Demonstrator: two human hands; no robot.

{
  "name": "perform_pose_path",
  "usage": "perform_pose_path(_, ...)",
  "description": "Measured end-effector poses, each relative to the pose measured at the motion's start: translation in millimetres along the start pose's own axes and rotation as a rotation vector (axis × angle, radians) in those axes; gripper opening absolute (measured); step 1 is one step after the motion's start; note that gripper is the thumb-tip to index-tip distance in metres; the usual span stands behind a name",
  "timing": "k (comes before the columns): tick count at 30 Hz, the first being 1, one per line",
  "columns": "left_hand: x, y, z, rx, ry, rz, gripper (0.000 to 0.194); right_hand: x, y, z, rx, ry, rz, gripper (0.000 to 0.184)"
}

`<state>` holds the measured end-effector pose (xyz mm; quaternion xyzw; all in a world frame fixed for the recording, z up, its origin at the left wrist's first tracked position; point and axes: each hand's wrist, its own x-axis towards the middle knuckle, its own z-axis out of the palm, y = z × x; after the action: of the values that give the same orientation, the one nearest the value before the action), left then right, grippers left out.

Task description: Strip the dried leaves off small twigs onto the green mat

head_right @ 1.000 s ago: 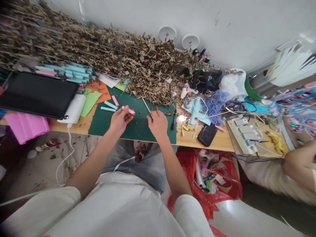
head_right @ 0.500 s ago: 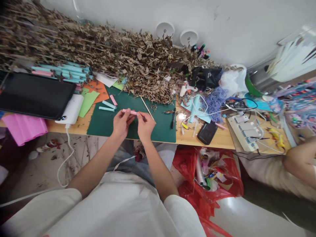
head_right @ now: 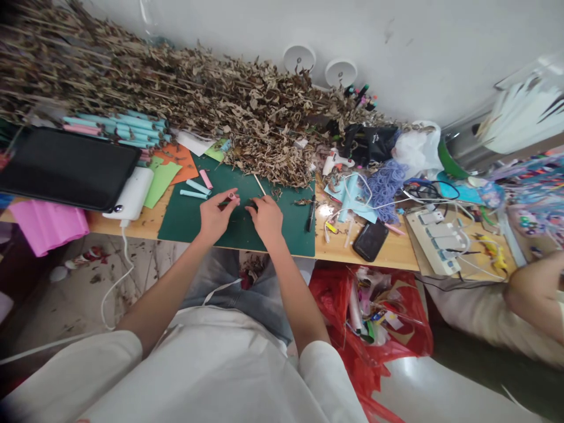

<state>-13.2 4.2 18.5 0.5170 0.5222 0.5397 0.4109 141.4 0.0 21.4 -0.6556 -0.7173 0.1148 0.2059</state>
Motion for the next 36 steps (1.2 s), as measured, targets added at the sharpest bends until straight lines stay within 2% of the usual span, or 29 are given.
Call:
perform_pose_path(4,-1.1,-3.2,3.4,0.121,-0.032,0.075,0.026,0.6,-2.0,0.0,-0.062,-0.043,0.003,0.025)
perform_pose_path(9,-2.0,-10.1,4.5,0.218,-0.058,0.141,0.025,7.9,-0.7,-5.0,-0.011,0.022,-0.031,0.029)
perform_pose_path(14,-2.7,-15.2,4.4,0.295,-0.076,0.226,0.024,15.9,-6.0,-3.6,-0.110,-0.096,-0.038,0.026)
perform_pose_path(17,-1.4,-16.1,4.8,0.316,-0.084,0.243,0.022,17.0,-7.8,-1.2,-0.145,-0.102,-0.024,0.023)
perform_pose_path(19,-0.3,-16.8,5.3,0.326,-0.087,0.248,0.022,16.3,-8.1,-2.3,-0.043,-0.050,-0.021,0.022)
perform_pose_path(23,1.3,-19.0,5.7,0.350,-0.107,0.243,0.022,12.3,-13.3,-10.6,0.366,0.139,-0.016,0.020)
perform_pose_path(25,1.6,-20.1,5.6,0.357,-0.118,0.247,0.022,10.1,-18.8,-13.7,0.506,0.192,-0.024,0.020)
perform_pose_path(29,1.3,-21.0,4.9,0.363,-0.123,0.263,0.023,8.6,-26.3,-10.9,0.608,0.189,-0.043,0.017)
perform_pose_path(36,1.6,-20.5,4.2,0.361,-0.128,0.265,0.023,8.6,-23.3,-6.2,0.691,0.179,-0.048,0.010)
